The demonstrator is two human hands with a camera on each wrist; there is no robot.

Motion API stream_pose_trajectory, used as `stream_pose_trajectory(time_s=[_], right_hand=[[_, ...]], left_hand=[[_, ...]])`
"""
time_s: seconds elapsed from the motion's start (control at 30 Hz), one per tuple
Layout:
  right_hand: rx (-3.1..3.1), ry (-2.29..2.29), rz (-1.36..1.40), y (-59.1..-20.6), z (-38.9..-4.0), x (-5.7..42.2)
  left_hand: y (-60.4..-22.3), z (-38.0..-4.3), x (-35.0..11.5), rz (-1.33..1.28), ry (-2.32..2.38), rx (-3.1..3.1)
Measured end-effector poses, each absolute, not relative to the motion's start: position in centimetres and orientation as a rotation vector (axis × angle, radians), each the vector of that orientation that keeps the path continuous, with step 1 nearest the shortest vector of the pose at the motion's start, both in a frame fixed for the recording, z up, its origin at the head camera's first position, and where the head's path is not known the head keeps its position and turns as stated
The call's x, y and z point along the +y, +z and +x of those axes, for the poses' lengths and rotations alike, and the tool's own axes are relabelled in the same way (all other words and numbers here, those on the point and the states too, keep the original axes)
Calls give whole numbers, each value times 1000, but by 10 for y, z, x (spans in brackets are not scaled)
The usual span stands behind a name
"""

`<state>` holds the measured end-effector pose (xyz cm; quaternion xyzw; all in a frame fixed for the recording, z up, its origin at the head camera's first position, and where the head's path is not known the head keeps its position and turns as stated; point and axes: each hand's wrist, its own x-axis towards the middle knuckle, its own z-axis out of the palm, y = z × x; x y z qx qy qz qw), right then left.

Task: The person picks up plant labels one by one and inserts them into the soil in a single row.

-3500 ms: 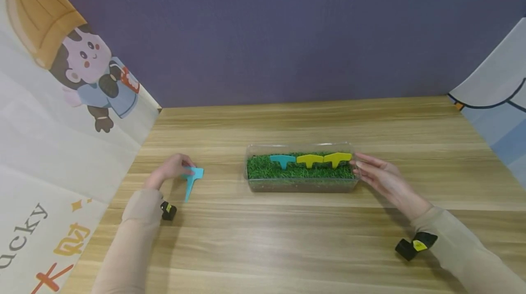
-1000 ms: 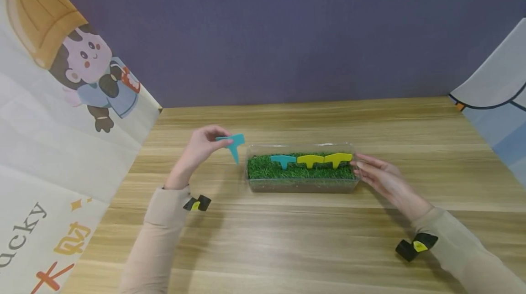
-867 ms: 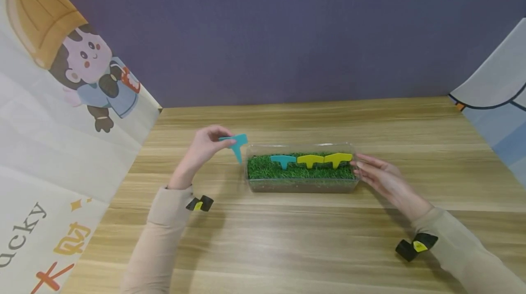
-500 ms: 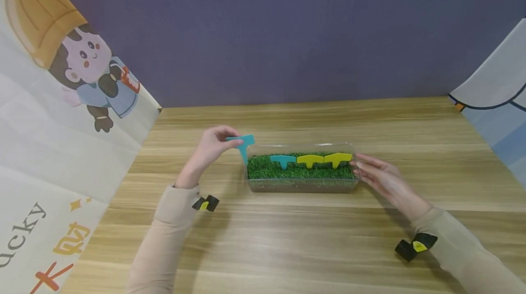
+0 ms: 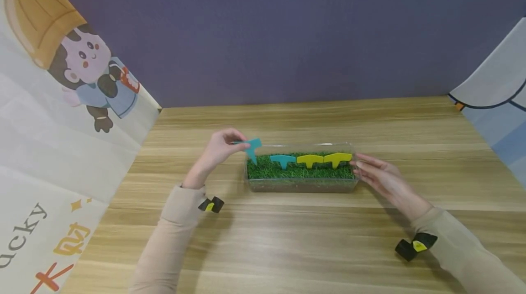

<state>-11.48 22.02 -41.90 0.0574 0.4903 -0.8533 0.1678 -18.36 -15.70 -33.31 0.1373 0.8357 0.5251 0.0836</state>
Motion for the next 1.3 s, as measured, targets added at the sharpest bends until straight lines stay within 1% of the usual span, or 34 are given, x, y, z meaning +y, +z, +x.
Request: stream_pose_trajectory(time_s=[0.43,1.3], right_hand=[[1407,-2420,159,-420,-115,220],[1397,-2423,177,-420,-115,220]], left_hand=[[-343,-185,-154,496,1476,2492],[-361,-191,-152,537,1415,2425]])
